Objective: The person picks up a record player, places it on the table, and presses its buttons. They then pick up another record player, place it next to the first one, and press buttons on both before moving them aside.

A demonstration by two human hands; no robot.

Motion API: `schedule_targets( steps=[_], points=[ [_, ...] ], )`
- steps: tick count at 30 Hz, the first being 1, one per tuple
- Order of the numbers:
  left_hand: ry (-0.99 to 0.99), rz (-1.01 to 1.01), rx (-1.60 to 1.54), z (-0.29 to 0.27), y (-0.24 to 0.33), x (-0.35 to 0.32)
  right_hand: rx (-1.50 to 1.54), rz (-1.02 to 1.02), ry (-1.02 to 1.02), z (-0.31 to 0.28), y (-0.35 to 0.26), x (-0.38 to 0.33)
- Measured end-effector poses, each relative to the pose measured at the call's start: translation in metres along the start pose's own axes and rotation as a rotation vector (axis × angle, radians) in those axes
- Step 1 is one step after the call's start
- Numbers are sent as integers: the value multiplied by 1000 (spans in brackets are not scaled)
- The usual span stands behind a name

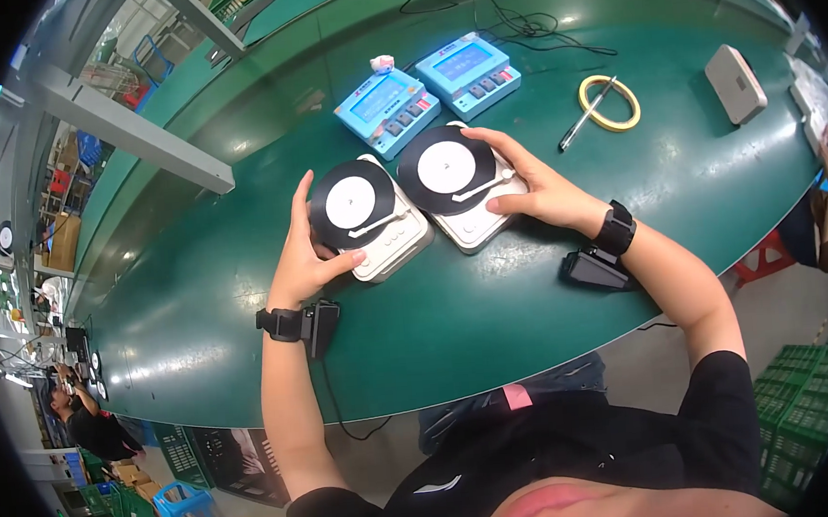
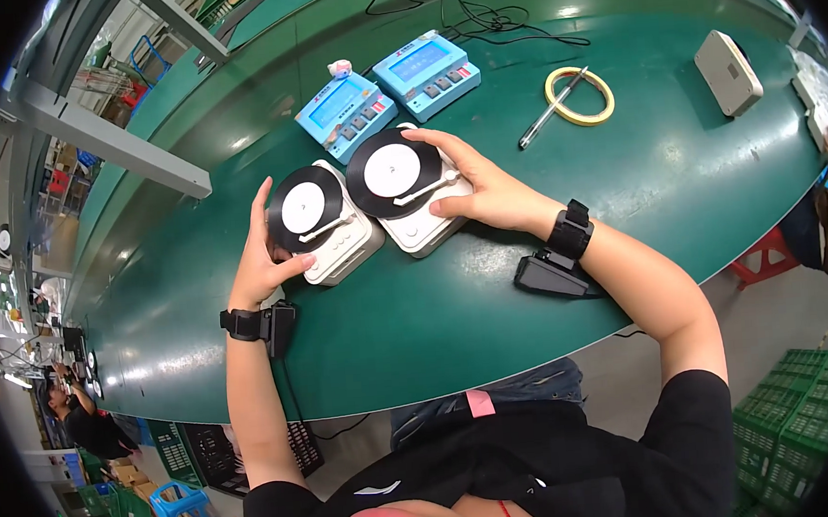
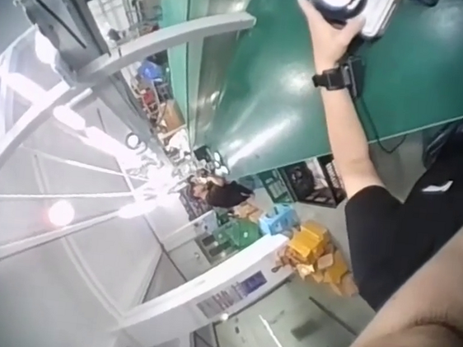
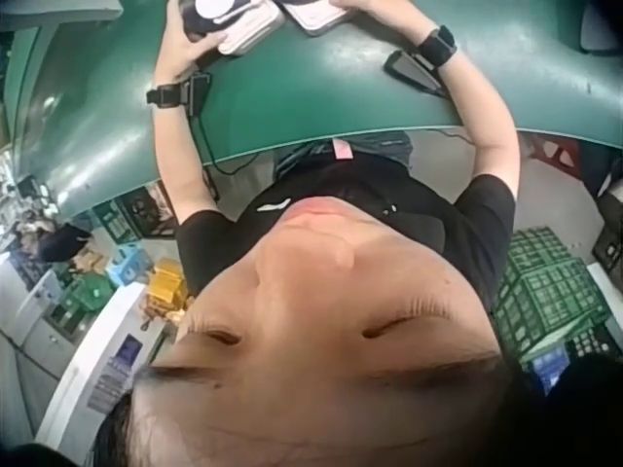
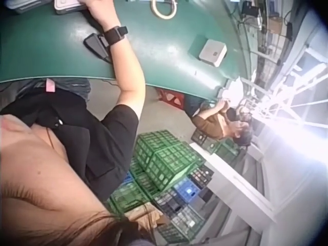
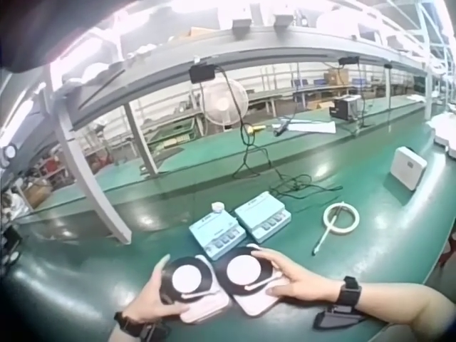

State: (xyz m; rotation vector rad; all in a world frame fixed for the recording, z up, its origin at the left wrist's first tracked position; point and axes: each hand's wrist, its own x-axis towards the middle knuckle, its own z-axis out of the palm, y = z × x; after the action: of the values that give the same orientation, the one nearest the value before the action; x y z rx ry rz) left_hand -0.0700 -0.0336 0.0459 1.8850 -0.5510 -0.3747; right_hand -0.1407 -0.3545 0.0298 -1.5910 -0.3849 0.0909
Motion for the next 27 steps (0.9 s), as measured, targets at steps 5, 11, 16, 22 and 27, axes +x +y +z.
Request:
schedule_targets(
  steps=[5, 11, 16, 22, 27],
  points=[
    [16, -23, 15, -3, -2, 1, -150, -35, 43, 1, 5, 0],
    [30, 2, 47, -3, -7, 0, -827, -417, -11, 4, -18, -8],
    [25, -27, 87, -5, -5, -2, -906, -440, -151, 6, -22, -9],
    [30, -23, 64, -2, -1, -2, -921, -485, -151, 11, -17, -7],
    [39, -20, 67, -4, -6, -3, -850, -431, -129, 17, -19, -8]
  ],
)
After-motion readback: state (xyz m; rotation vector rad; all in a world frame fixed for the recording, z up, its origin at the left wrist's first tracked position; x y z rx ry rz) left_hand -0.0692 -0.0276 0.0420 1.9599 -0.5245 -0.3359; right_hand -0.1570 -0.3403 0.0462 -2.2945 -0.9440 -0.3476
